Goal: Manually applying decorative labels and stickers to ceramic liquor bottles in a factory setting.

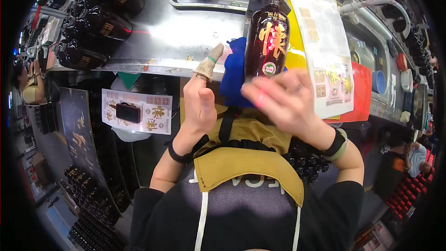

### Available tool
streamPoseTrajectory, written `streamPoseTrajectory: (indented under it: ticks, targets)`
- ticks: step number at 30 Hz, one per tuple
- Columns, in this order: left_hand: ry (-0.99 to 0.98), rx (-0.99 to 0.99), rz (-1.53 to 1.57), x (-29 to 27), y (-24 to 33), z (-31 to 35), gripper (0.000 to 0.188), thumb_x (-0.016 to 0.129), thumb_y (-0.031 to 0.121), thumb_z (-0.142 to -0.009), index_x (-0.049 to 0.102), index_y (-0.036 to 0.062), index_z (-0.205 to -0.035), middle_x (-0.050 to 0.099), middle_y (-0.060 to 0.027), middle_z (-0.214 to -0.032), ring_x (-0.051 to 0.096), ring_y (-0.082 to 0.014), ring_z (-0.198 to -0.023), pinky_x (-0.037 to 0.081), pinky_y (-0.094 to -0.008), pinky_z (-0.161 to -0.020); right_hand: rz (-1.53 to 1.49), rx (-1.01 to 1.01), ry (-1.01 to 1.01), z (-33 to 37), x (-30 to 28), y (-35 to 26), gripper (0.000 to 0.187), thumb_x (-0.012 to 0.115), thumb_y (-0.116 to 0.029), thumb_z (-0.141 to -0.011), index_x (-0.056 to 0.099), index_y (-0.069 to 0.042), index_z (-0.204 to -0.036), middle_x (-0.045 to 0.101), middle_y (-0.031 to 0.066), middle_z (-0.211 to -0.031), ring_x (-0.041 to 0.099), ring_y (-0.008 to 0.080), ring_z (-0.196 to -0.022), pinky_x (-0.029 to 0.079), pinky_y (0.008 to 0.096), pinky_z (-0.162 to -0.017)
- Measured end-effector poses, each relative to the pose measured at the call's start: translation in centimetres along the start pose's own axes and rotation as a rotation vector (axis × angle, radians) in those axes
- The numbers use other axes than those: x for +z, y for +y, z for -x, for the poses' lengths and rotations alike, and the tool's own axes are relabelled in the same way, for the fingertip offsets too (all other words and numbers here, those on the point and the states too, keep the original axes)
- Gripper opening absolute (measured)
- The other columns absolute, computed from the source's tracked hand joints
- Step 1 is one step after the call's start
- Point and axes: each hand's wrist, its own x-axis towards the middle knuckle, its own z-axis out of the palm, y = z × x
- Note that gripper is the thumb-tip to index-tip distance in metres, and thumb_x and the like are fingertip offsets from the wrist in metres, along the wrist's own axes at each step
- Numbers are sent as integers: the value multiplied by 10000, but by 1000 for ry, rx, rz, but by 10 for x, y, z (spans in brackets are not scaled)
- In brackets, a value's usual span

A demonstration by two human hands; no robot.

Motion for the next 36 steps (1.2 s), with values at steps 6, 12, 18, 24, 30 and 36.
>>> streamPoseTrajectory:
  ticks: [6, 12, 18, 24, 30, 36]
  targets:
    - [-22, -11, 11, 6, 0, 5, 1119, 95, 821, -963, 448, -99, -1493, 563, -233, -1467, 520, -323, -1394, 339, -439, -1188, -125, -45, -97, 14, 3, -30, 260, 680, -174, -729, 730, -100, -973, 616, -17, -871, 554, 149, -822, 449, 305, -716]
    - [-88, -21, -9, 11, -6, 15, 1086, 116, 793, -988, 445, -113, -1488, 554, -235, -1476, 518, -331, -1393, 354, -436, -1180, -188, 7, -59, 43, 11, -25, 262, 727, -153, -775, 733, -103, -1033, 710, 19, -1047, 598, 154, -780, 482, 307, -657]
    - [-187, 138, -349, 31, 10, 34, 692, 806, 198, -848, 529, -58, -1428, 368, -287, -1596, 438, -498, -1380, 398, -507, -1129, -825, 1021, 538, 36, 22, -21, 370, 767, -70, -931, 567, -1, -1235, 674, 86, -1002, 649, 119, -817, 519, 258, -691]
    - [-138, 207, -414, 52, 2, 38, 670, 838, 114, -815, 563, -29, -1408, 406, -330, -1529, 497, -498, -1320, 468, -501, -1068, -649, 1096, 490, 71, 53, -11, 274, 701, -81, -981, 578, 22, -1203, 659, 78, -981, 608, 111, -820, 484, 257, -709]
    - [-159, 256, -634, 66, 12, 41, 604, 831, 112, -822, 635, 125, -1393, 350, -348, -1534, 509, -485, -1295, 511, -482, -1029, -708, 1136, 551, 71, 54, -15, 264, 719, -62, -960, 601, 34, -1175, 658, 120, -944, 583, 160, -763, 485, 299, -688]
    - [-188, 177, -870, 81, 23, 42, 552, 803, 145, -853, 680, 327, -1359, 279, -356, -1538, 430, -527, -1323, 475, -512, -1056, -646, 1239, 561, 86, 52, 0, 193, 686, -69, -978, 613, 36, -1123, 659, 103, -915, 587, 163, -782, 495, 306, -718]
